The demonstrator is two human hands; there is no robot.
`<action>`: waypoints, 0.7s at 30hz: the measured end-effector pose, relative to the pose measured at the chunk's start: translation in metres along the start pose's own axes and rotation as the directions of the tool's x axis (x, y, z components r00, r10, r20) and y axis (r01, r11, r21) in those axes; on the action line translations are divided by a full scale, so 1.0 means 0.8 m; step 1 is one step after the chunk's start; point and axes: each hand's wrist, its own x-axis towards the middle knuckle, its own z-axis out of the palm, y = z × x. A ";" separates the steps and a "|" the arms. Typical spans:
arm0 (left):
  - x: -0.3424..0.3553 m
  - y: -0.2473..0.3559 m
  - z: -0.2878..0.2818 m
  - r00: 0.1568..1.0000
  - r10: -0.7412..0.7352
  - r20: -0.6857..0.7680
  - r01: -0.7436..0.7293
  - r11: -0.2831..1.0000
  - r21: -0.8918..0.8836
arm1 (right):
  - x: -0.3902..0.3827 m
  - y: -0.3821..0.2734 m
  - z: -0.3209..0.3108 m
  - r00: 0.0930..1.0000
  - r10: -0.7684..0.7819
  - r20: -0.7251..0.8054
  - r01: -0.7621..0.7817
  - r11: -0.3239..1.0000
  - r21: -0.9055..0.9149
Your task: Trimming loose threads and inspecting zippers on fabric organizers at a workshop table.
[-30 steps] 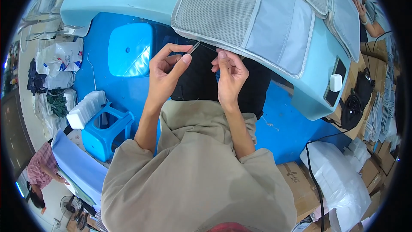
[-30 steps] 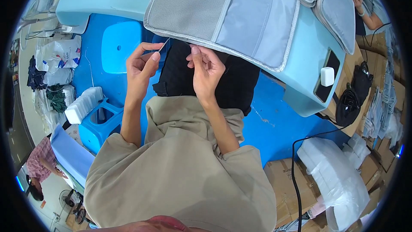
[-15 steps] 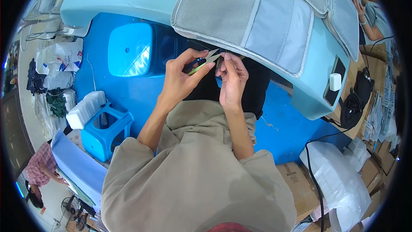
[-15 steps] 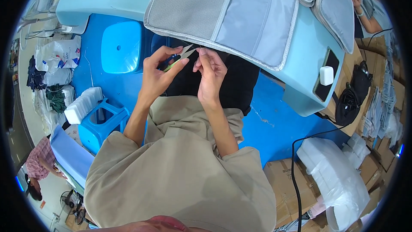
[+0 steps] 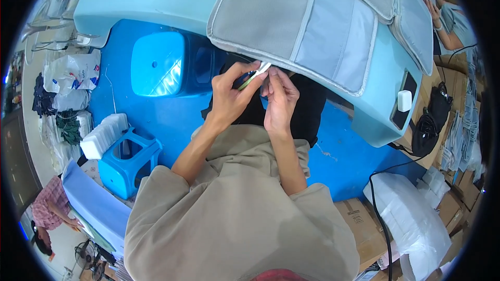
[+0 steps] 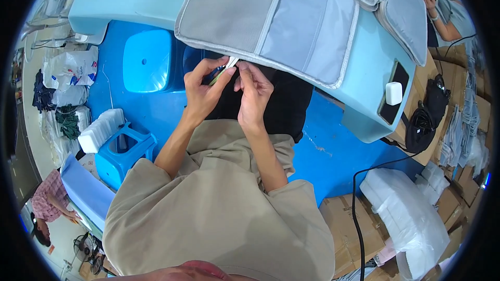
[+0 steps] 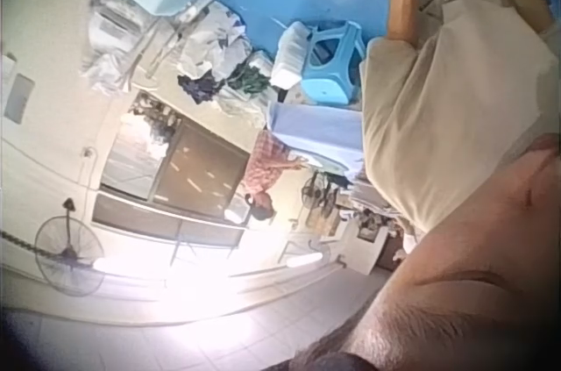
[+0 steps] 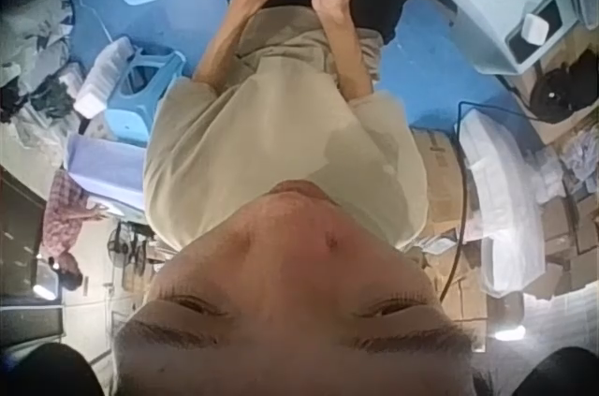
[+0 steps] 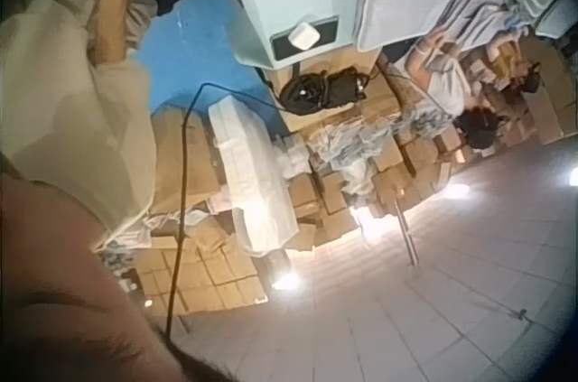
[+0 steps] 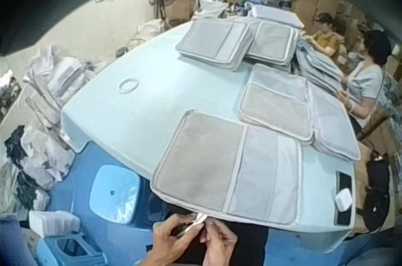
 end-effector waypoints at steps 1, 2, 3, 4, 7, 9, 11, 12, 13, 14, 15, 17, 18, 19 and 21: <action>-0.004 -0.003 0.001 1.000 -0.006 -0.001 0.006 1.000 0.018 | -0.004 0.000 0.000 1.000 -0.001 -0.004 0.001 1.000 -0.021; -0.006 -0.014 0.008 0.997 0.044 -0.070 -0.045 0.999 -0.014 | -0.003 0.001 0.000 1.000 -0.008 -0.004 0.008 0.999 -0.042; -0.008 -0.015 0.010 0.996 0.042 -0.083 -0.043 0.999 -0.019 | -0.004 0.001 0.001 1.000 -0.008 -0.009 0.008 1.000 -0.023; -0.010 -0.014 0.012 0.995 0.039 -0.096 -0.042 0.999 -0.024 | -0.003 0.000 0.002 1.000 -0.016 -0.002 0.016 1.000 -0.022; -0.012 -0.015 0.016 0.991 0.070 -0.113 -0.073 0.997 -0.027 | -0.001 -0.002 0.000 1.000 -0.014 -0.012 0.013 0.999 -0.046; -0.014 -0.016 0.014 0.994 0.052 -0.096 -0.055 0.998 -0.029 | 0.001 -0.003 -0.002 1.000 -0.018 -0.010 0.017 0.999 -0.050; -0.013 -0.016 0.013 0.996 0.028 -0.079 -0.031 0.999 -0.028 | 0.002 -0.003 -0.002 1.000 -0.015 -0.011 0.014 0.998 -0.055; -0.013 -0.016 0.012 0.996 0.038 -0.076 -0.040 0.999 -0.024 | 0.002 -0.002 -0.002 1.000 -0.014 -0.011 0.013 0.999 -0.052; -0.012 -0.016 0.012 0.996 0.046 -0.072 -0.048 0.999 -0.020 | 0.003 -0.001 -0.003 1.000 -0.012 -0.011 0.011 0.999 -0.049; -0.011 -0.015 0.012 0.996 0.044 -0.071 -0.046 0.999 -0.019 | 0.004 0.001 -0.005 1.000 -0.010 -0.013 0.009 0.999 -0.048; -0.009 -0.014 0.012 0.996 0.050 -0.067 -0.051 0.998 -0.024 | 0.006 0.004 -0.008 1.000 -0.016 -0.010 0.015 0.999 -0.045; -0.009 -0.015 0.011 0.997 0.054 -0.064 -0.055 0.998 -0.027 | 0.007 0.005 -0.010 1.000 -0.020 -0.007 0.019 0.999 -0.042; -0.009 -0.016 0.010 0.998 0.024 -0.051 -0.026 0.999 -0.043 | 0.007 0.003 -0.008 1.000 -0.015 -0.027 0.013 0.998 -0.066; -0.010 -0.017 0.008 0.999 -0.005 -0.038 0.002 0.998 -0.059 | 0.007 0.002 -0.008 0.999 -0.012 -0.047 0.007 0.996 -0.089; -0.011 -0.019 0.004 0.999 -0.005 -0.032 0.004 0.999 -0.033 | 0.009 0.007 -0.014 0.997 -0.052 -0.056 0.046 0.993 -0.106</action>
